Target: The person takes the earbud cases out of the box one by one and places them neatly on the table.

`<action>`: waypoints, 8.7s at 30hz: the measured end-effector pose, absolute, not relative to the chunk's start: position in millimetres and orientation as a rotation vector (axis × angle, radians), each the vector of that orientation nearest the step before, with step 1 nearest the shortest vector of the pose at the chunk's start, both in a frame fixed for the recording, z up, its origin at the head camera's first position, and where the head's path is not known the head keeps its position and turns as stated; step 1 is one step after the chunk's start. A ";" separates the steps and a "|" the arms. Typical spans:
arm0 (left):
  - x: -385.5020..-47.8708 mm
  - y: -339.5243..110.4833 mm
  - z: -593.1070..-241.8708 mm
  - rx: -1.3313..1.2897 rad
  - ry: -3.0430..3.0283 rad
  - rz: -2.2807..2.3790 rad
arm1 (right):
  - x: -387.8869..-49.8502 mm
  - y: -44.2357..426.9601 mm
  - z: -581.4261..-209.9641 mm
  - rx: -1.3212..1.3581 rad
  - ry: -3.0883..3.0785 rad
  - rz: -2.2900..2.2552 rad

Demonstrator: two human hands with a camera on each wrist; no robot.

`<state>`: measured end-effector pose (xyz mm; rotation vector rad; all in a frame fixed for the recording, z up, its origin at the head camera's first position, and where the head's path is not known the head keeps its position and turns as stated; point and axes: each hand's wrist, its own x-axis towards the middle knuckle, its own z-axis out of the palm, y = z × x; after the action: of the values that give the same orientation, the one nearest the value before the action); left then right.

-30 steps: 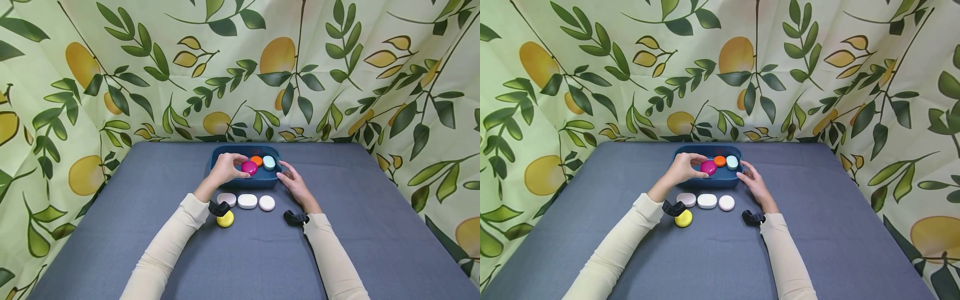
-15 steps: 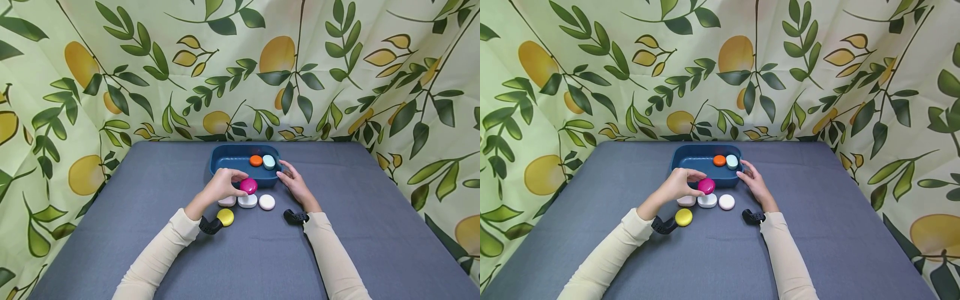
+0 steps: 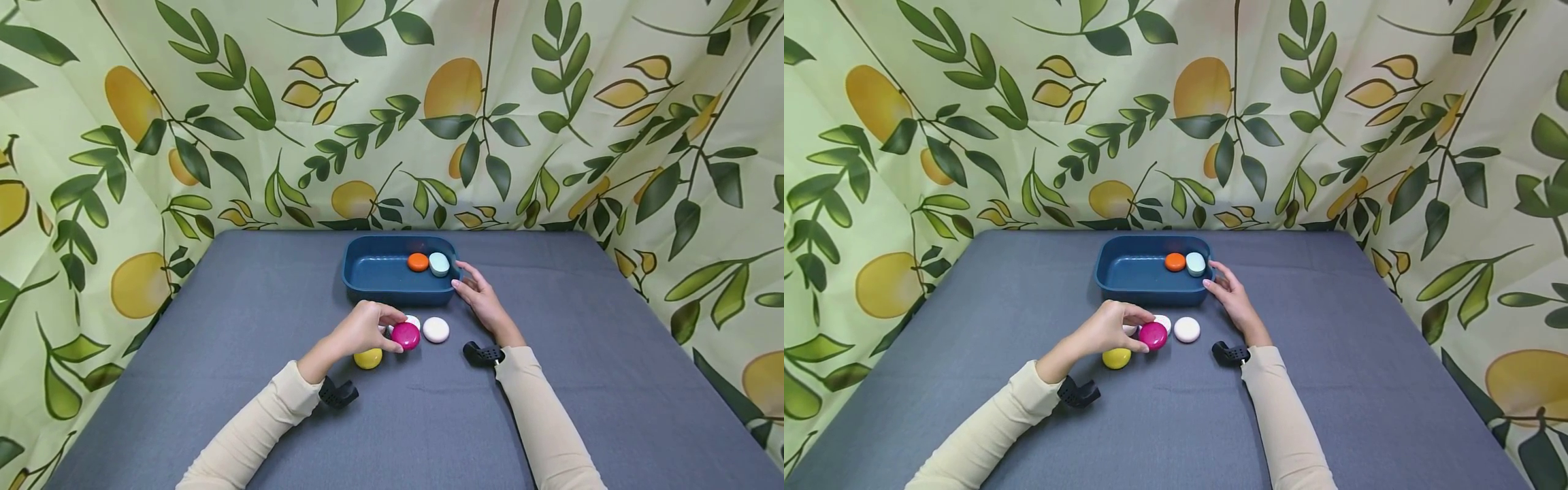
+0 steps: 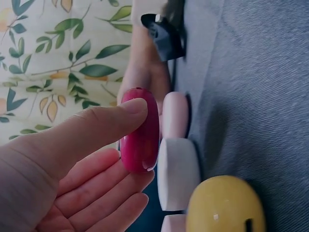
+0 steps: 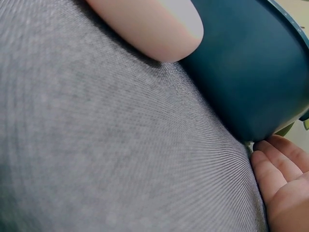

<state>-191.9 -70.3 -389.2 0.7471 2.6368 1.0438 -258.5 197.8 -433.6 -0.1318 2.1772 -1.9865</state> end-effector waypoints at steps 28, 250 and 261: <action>-180.7 -63.4 -408.0 0.897 2.690 0.831 | -271.2 202.2 -450.7 -0.122 2.174 -2.009; -201.7 -17.1 -358.5 0.868 2.739 1.007 | -275.4 214.2 -439.2 -0.209 2.341 -1.762; -233.5 -5.0 -365.4 0.800 2.763 1.244 | -274.4 213.3 -442.2 -0.216 2.335 -1.767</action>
<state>-233.5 -5.0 -365.4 0.8002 2.7633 1.2442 -274.4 213.3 -442.2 -0.2163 2.3349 -1.7671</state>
